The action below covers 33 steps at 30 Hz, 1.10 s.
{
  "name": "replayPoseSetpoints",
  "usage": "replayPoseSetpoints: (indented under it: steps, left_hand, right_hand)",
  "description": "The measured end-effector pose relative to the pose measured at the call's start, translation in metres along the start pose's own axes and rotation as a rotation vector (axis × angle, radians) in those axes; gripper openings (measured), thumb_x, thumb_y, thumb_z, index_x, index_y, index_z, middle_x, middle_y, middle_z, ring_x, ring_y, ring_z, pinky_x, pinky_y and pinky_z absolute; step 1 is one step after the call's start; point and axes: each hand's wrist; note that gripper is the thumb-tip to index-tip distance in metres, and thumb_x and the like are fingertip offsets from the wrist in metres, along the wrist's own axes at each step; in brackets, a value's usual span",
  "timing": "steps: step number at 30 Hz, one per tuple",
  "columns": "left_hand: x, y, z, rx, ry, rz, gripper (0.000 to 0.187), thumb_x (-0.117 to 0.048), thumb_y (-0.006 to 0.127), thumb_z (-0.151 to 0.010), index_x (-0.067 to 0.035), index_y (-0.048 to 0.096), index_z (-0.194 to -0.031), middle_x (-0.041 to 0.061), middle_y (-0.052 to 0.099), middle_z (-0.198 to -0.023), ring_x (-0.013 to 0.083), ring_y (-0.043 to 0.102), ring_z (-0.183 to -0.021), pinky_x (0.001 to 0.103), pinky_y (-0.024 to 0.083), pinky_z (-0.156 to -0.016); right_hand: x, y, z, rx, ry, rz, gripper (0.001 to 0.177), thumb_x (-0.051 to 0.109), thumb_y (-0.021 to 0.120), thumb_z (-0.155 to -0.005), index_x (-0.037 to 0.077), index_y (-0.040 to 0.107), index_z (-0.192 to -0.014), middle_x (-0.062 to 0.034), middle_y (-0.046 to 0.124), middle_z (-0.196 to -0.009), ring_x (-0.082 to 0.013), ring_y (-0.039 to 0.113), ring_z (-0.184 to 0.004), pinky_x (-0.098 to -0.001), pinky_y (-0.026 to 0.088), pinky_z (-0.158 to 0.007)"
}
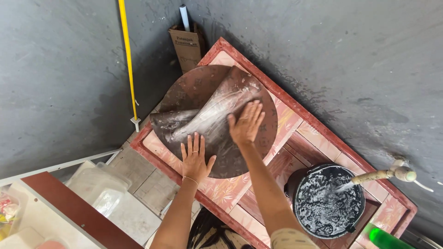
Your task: Washing a patterned floor mat using water, detergent, and a scrub brush.
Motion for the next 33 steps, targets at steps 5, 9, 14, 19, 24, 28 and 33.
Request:
replayPoseSetpoints:
  steps: [5,9,14,19,24,28,33]
  left_hand:
    - [0.001,0.000,0.000,0.007,0.043,0.015,0.087,-0.058,0.047,-0.094,-0.005,0.026,-0.159,0.013,0.015,-0.169,0.0389,0.010,-0.155,0.062,0.007,-0.121]
    - [0.001,0.004,0.002,-0.032,0.062,0.022,0.078,-0.056,0.045,-0.097,-0.014,0.027,-0.161,0.005,0.016,-0.170,0.0373,0.008,-0.156,0.065,0.005,-0.120]
    - [-0.028,-0.013,0.006,0.069,0.042,-0.062,0.069,-0.052,0.042,-0.100,-0.021,0.026,-0.160,0.001,0.014,-0.171,0.0398,0.003,-0.156,0.070,0.002,-0.117]
    - [-0.087,-0.009,0.019,0.282,0.233,-0.088,0.080,-0.054,0.044,-0.098,-0.012,0.019,-0.161,0.003,0.007,-0.171,0.0371,0.000,-0.155,0.069,-0.001,-0.119]
    - [-0.115,0.017,0.035,0.236,0.385,0.101,0.077,-0.047,0.049,-0.099,-0.003,0.029,-0.158,0.009,0.014,-0.170,0.0354,0.008,-0.157,0.067,0.005,-0.121]
    - [-0.108,0.047,0.010,0.099,0.333,0.231,0.068,-0.044,0.049,-0.103,-0.003,0.037,-0.156,0.012,0.021,-0.170,0.0349,0.014,-0.159,0.063,0.011,-0.126]
    - [-0.045,0.040,-0.011,0.016,0.119,0.009,0.069,-0.045,0.048,-0.100,-0.012,0.031,-0.159,0.010,0.016,-0.171,0.0342,0.012,-0.156,0.062,0.010,-0.121]
  right_hand:
    - [-0.018,0.014,0.101,-0.011,-0.585,-0.263,0.062,0.034,0.044,-0.104,-0.002,0.035,-0.153,-0.0203,0.029,-0.163,-0.0342,0.025,-0.152,-0.0487,0.021,-0.124]
    - [-0.092,0.038,0.175,-0.282,-0.183,-0.793,0.014,0.005,0.070,-0.091,0.007,0.077,-0.102,-0.0088,0.076,-0.115,-0.0235,0.072,-0.108,-0.0360,0.058,-0.091]
    - [-0.236,0.031,0.239,-0.675,0.717,-1.322,0.015,0.006,0.058,-0.101,0.002,0.071,-0.096,-0.0061,0.071,-0.089,-0.0154,0.065,-0.080,-0.0303,0.055,-0.073]
    - [-0.360,0.131,0.263,-0.806,1.295,-1.904,0.031,0.025,0.049,-0.108,0.006,0.070,-0.095,-0.0042,0.072,-0.092,-0.0167,0.070,-0.086,-0.0306,0.058,-0.082]
    - [-0.279,0.050,0.235,-0.334,0.508,-2.537,0.042,0.034,0.051,-0.110,0.004,0.060,-0.082,-0.0132,0.072,-0.075,-0.0232,0.069,-0.074,-0.0336,0.056,-0.076]
    - [-0.135,-0.003,0.198,0.216,0.251,-2.701,0.020,0.020,0.055,-0.108,0.002,0.066,-0.107,-0.0135,0.075,-0.091,-0.0253,0.071,-0.088,-0.0386,0.054,-0.086]
    - [-0.021,0.049,0.179,0.125,-0.007,-1.637,0.039,0.021,0.050,-0.103,-0.006,0.065,-0.127,-0.0164,0.066,-0.134,-0.0314,0.062,-0.129,-0.0475,0.046,-0.116]
Point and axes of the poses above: each hand's wrist, its own z-axis away from the middle knuckle, its own y-axis out of the palm, x = y × z
